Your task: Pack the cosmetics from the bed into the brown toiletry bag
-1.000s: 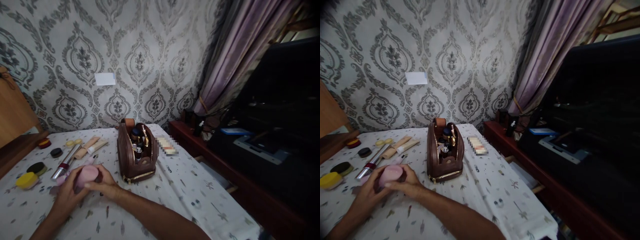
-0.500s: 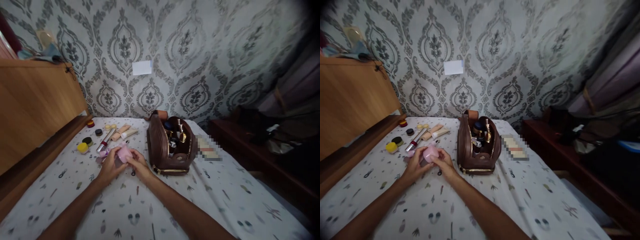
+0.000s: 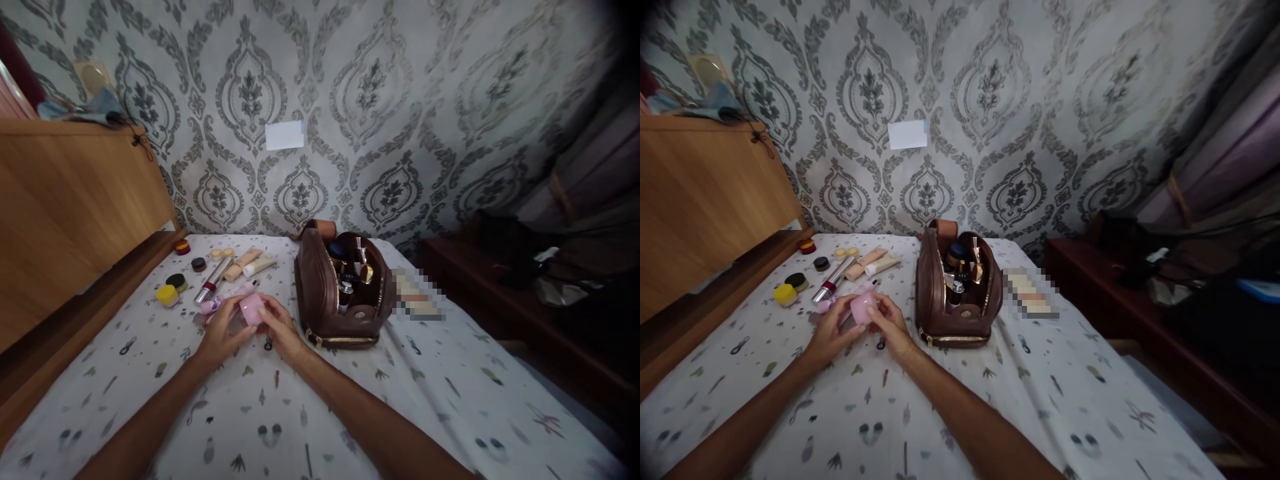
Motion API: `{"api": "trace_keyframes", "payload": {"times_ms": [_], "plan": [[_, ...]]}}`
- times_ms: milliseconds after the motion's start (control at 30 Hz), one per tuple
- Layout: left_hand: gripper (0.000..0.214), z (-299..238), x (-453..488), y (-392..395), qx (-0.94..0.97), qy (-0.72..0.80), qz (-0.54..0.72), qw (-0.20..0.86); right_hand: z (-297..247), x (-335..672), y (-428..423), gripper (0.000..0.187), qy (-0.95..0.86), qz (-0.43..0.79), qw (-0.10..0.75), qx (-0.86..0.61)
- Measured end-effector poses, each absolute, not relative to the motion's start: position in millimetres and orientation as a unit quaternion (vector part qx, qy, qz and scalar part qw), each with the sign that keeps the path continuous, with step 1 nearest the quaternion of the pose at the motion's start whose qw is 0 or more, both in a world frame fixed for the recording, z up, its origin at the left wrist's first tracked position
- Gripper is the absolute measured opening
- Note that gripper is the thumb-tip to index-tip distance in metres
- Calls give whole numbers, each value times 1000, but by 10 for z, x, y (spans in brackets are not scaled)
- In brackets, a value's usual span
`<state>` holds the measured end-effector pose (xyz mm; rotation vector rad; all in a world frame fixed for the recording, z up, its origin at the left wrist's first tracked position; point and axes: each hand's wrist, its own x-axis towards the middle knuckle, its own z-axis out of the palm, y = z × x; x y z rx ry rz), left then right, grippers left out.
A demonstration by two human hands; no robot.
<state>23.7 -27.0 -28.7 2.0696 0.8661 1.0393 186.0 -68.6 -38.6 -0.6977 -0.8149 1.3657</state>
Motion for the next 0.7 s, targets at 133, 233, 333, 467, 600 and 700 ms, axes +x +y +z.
{"api": "trace_keyframes", "payload": {"times_ms": [133, 233, 333, 467, 600, 700], "plan": [[58, -330, 229, -264, 787, 343, 402, 318, -377, 1863, -668, 51, -363, 593, 648, -312], [63, -352, 212, -269, 767, 354, 405, 350, -307, 1906, -651, 55, -407, 567, 633, -337], [65, -353, 214, -286, 748, 365, 410, 374, -187, 1979, -666, 60, -474, 520, 607, -370], [67, -287, 259, -332, 720, 345, 429, 422, -30, 2074, -727, 70, -538, 491, 577, -369], [69, -144, 342, -390, 684, 314, 418, 508, 118, 2179, -795, 69, -582, 454, 577, -349], [69, -5, 419, -409, 660, 253, 384, 594, 261, 2276, -837, 65, -614, 407, 580, -348]]}}
